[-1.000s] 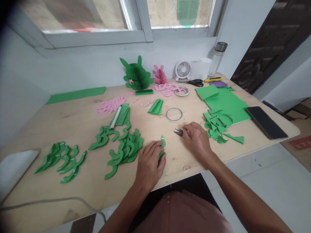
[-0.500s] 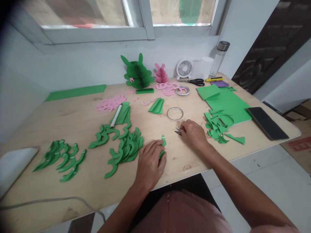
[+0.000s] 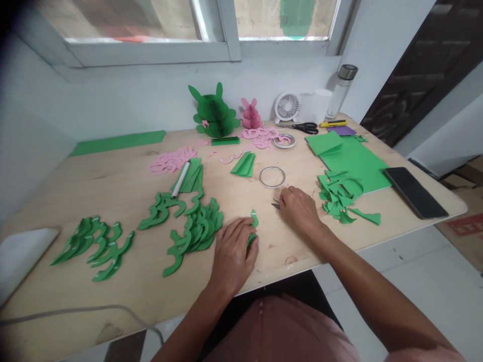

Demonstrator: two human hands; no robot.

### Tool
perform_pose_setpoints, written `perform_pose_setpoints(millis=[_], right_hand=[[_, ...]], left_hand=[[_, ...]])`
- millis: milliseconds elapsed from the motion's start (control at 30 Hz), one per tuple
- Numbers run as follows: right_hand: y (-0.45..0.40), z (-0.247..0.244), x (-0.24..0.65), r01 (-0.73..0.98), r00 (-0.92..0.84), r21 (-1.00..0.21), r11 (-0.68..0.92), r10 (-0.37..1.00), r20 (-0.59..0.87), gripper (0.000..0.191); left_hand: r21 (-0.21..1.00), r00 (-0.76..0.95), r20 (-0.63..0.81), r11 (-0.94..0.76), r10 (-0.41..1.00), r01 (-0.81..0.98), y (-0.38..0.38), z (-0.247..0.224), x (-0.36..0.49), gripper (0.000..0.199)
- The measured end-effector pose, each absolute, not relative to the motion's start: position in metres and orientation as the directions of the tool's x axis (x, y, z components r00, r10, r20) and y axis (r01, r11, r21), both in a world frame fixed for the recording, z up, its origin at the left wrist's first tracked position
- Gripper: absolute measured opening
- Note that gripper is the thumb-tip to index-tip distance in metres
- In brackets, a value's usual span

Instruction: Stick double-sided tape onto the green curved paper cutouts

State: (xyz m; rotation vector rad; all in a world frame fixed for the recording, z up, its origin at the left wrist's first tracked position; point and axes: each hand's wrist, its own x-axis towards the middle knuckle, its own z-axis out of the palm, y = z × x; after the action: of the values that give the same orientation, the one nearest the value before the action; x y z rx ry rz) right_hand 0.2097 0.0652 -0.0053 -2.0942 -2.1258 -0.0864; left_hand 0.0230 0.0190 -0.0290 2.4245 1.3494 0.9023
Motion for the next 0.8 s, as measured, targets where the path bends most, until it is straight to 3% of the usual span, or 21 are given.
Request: perform_pose_setpoints(millis=[233, 367, 500, 667, 800], right_hand=[[0.06, -0.011, 0.207, 0.999, -0.05, 0.005, 0.05, 0.976, 0.213, 0.016], [0.057, -0.01, 0.208, 0.997, -0.052, -0.038, 0.063, 0.97, 0.238, 0.016], [0.048, -0.006, 0.211, 0.968, -0.01, -0.243, 0.065, 0.975, 0.222, 0.013], [0.031, -0.009, 0.206, 0.771, 0.059, -0.633, 0.066, 0.983, 0.173, 0.008], [0.022, -0.012, 0.195, 0.63, -0.012, -0.772, 0.079, 0.996, 0.093, 0.013]], left_hand=[[0.457, 0.38, 0.421, -0.555, 0.823, 0.695, 0.019, -0.029, 0.023, 0.012], [0.466, 0.38, 0.415, -0.552, 0.827, 0.691, 0.019, -0.029, 0.023, 0.013], [0.488, 0.376, 0.406, -0.546, 0.833, 0.681, 0.018, -0.028, 0.023, 0.012], [0.535, 0.346, 0.425, -0.541, 0.836, 0.649, 0.019, -0.028, 0.021, 0.011], [0.566, 0.34, 0.448, -0.557, 0.827, 0.608, 0.017, -0.027, 0.017, 0.013]])
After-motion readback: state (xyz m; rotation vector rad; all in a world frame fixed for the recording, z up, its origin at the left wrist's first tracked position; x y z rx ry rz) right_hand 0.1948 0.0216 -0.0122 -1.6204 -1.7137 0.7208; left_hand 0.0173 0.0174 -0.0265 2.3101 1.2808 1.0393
